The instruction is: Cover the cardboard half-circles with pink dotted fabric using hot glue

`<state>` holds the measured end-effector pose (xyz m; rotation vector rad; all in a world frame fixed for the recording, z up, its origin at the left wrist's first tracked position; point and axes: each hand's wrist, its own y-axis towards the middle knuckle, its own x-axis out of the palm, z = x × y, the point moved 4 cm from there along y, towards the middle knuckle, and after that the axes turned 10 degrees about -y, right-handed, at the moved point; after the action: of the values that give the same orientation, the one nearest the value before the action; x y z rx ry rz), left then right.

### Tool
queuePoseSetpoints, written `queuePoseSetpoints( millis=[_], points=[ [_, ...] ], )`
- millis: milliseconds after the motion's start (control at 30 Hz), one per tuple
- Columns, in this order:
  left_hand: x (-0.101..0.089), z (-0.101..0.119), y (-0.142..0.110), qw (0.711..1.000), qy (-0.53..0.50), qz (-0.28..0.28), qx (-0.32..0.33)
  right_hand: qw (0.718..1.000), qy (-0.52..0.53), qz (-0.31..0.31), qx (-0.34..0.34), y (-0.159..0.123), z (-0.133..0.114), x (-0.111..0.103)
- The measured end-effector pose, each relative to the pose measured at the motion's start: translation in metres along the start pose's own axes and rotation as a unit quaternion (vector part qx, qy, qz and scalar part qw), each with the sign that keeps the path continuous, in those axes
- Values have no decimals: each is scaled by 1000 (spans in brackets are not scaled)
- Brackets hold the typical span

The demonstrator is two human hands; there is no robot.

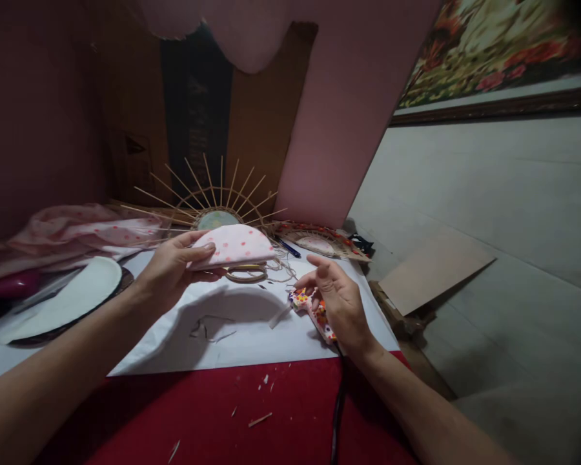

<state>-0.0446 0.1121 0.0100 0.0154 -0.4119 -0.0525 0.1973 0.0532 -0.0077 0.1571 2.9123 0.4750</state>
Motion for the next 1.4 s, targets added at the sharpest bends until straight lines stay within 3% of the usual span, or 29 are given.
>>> queuePoseSetpoints(
  millis=[167,300,400,633,833,1033,1133,1267,1400],
  points=[
    [-14,0,6,992,94,76,-21,1000,-20,-3,-20,-2,6,3],
    [-7,-9,0,984,163,52,-56,995,-90,-24,-42,-8,10,8],
    [-8,-17,3,969,239,38,-42,987,-141,-32,-71,-11,8,9],
    [-19,-27,19,894,448,18,22,974,-187,-27,-128,-13,7,9],
    [-19,-30,17,834,551,-5,41,962,-213,-35,-170,-14,7,12],
    [-18,-31,13,796,603,-16,61,914,-263,-34,-306,-25,-12,15],
    [-16,-24,11,786,612,-3,80,891,-270,-66,-359,-36,-24,20],
    [-16,-1,9,786,610,35,94,881,-244,-86,-397,-46,-31,24],
    [-38,38,-1,786,604,74,112,872,-248,-86,-414,-49,-28,25]
  ],
)
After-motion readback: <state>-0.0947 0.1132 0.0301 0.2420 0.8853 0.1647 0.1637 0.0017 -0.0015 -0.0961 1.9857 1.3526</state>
